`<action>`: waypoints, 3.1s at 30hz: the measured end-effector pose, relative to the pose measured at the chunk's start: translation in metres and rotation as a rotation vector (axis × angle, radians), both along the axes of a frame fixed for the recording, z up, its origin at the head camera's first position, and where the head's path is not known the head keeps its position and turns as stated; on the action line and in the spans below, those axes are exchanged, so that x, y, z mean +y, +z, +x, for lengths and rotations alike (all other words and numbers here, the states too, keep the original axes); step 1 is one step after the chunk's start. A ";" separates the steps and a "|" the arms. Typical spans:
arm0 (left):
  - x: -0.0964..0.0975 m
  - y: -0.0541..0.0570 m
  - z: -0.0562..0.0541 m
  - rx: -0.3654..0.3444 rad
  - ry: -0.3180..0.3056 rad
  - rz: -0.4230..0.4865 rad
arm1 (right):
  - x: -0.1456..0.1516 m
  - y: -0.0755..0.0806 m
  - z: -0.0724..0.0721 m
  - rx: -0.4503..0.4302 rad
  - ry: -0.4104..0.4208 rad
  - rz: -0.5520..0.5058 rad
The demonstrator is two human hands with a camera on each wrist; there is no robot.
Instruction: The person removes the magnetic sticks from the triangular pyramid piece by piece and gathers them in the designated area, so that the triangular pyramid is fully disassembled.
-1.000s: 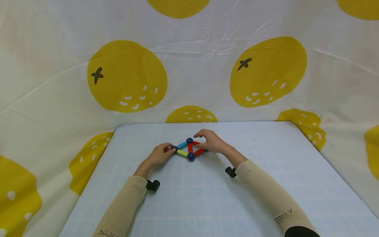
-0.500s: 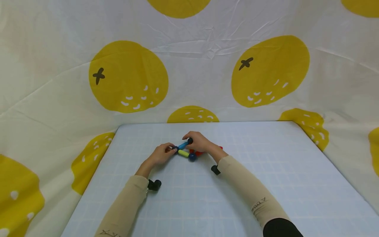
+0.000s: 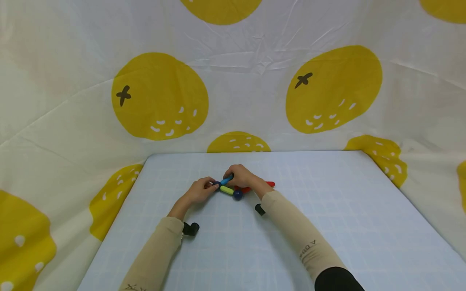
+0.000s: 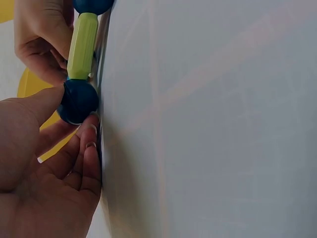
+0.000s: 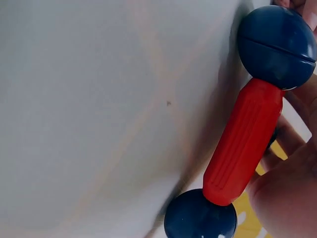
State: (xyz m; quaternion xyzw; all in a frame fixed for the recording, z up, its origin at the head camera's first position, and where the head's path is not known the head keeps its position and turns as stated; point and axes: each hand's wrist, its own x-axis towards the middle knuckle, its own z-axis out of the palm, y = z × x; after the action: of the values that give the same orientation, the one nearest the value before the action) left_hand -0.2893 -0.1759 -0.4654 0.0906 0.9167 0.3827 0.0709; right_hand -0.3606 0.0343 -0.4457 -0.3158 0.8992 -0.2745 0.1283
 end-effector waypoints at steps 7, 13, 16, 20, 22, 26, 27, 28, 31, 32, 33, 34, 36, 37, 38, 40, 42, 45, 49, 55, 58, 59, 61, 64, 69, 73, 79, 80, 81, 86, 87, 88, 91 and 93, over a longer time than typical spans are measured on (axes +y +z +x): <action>0.000 -0.005 0.000 0.006 -0.010 -0.009 | 0.002 -0.001 0.002 0.002 -0.027 -0.025; 0.000 -0.005 0.000 0.010 0.018 -0.002 | 0.003 -0.002 0.000 -0.022 -0.070 -0.070; 0.000 -0.005 0.000 0.012 0.014 -0.009 | 0.003 -0.003 -0.001 -0.033 -0.082 -0.065; 0.000 -0.005 0.003 0.009 0.006 -0.017 | 0.000 -0.006 -0.001 -0.031 -0.080 -0.044; -0.001 -0.005 0.003 0.012 0.002 -0.016 | -0.001 -0.007 -0.001 -0.021 -0.077 -0.029; -0.001 -0.002 0.002 0.015 0.000 -0.016 | -0.003 -0.005 -0.001 -0.009 -0.077 0.005; -0.001 -0.002 0.002 0.015 0.000 -0.016 | -0.003 -0.003 -0.001 0.000 -0.075 0.013; -0.001 -0.001 0.002 0.012 0.002 -0.015 | -0.002 -0.003 0.000 0.009 -0.072 0.017; -0.001 0.000 0.002 -0.009 0.007 -0.020 | 0.003 0.000 0.005 0.055 -0.066 0.048; -0.002 0.000 0.002 -0.017 0.005 -0.023 | 0.006 0.001 0.007 0.074 -0.064 0.060; -0.002 0.000 0.001 -0.025 0.003 -0.023 | 0.008 0.003 0.009 0.090 -0.062 0.067; -0.002 0.000 0.001 -0.032 0.001 -0.026 | 0.010 0.005 0.011 0.102 -0.062 0.075; -0.003 0.000 0.000 -0.040 -0.002 -0.034 | 0.015 0.009 0.015 0.122 -0.058 0.083; -0.003 0.000 0.000 -0.043 -0.002 -0.034 | 0.017 0.011 0.017 0.132 -0.056 0.079; -0.003 0.000 -0.001 -0.042 0.000 -0.034 | 0.019 0.014 0.018 0.137 -0.054 0.071; -0.002 0.000 -0.001 -0.040 0.002 -0.032 | 0.022 0.016 0.022 0.149 -0.054 0.063; -0.001 -0.001 -0.001 -0.037 -0.001 -0.025 | 0.026 0.017 0.027 0.154 -0.063 0.060; -0.002 -0.001 -0.001 -0.034 -0.002 -0.014 | 0.029 0.015 0.032 0.162 -0.072 0.077; -0.001 -0.001 0.000 -0.034 0.000 -0.014 | 0.030 0.010 0.039 0.179 -0.057 0.095; -0.001 -0.001 0.001 -0.027 0.014 -0.025 | 0.028 0.006 0.047 0.175 -0.024 0.088; 0.000 -0.001 0.001 -0.026 0.012 -0.023 | 0.026 0.003 0.049 0.160 -0.018 0.082; 0.000 -0.001 0.001 -0.026 0.012 -0.023 | 0.025 0.002 0.049 0.156 -0.016 0.079; 0.000 -0.001 0.002 -0.029 0.012 -0.022 | 0.023 0.000 0.049 0.154 -0.008 0.080; 0.000 -0.002 0.002 -0.033 0.013 -0.021 | 0.019 -0.001 0.049 0.150 -0.003 0.079; 0.000 -0.003 0.001 -0.019 0.010 -0.015 | 0.012 -0.002 0.047 0.155 -0.009 0.081; -0.001 -0.004 0.001 0.004 0.006 -0.014 | 0.008 -0.003 0.046 0.157 -0.015 0.084; 0.000 -0.005 0.001 0.026 0.008 -0.011 | 0.007 -0.004 0.045 0.147 -0.023 0.071; 0.000 -0.005 0.001 0.026 0.009 -0.009 | 0.007 -0.004 0.045 0.148 -0.024 0.068; 0.000 -0.004 0.001 0.026 0.009 -0.007 | 0.007 -0.004 0.046 0.150 -0.023 0.063; 0.001 -0.003 0.002 0.025 0.006 -0.006 | 0.009 -0.003 0.047 0.146 -0.013 0.046; 0.001 -0.003 0.002 0.027 0.004 -0.008 | 0.010 -0.003 0.047 0.144 -0.008 0.045; 0.001 -0.003 0.001 0.028 0.004 -0.010 | 0.010 -0.002 0.047 0.141 -0.004 0.046; 0.001 -0.002 0.000 0.030 0.010 -0.024 | 0.011 -0.001 0.046 0.133 0.006 0.039; 0.003 -0.001 -0.002 0.027 0.012 -0.031 | 0.014 -0.001 0.044 0.138 0.009 0.037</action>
State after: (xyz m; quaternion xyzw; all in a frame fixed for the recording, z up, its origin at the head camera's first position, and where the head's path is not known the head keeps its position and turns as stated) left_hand -0.2915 -0.1732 -0.4668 0.0891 0.9239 0.3677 0.0577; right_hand -0.3165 0.0483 -0.4469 -0.3354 0.9094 -0.2350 0.0731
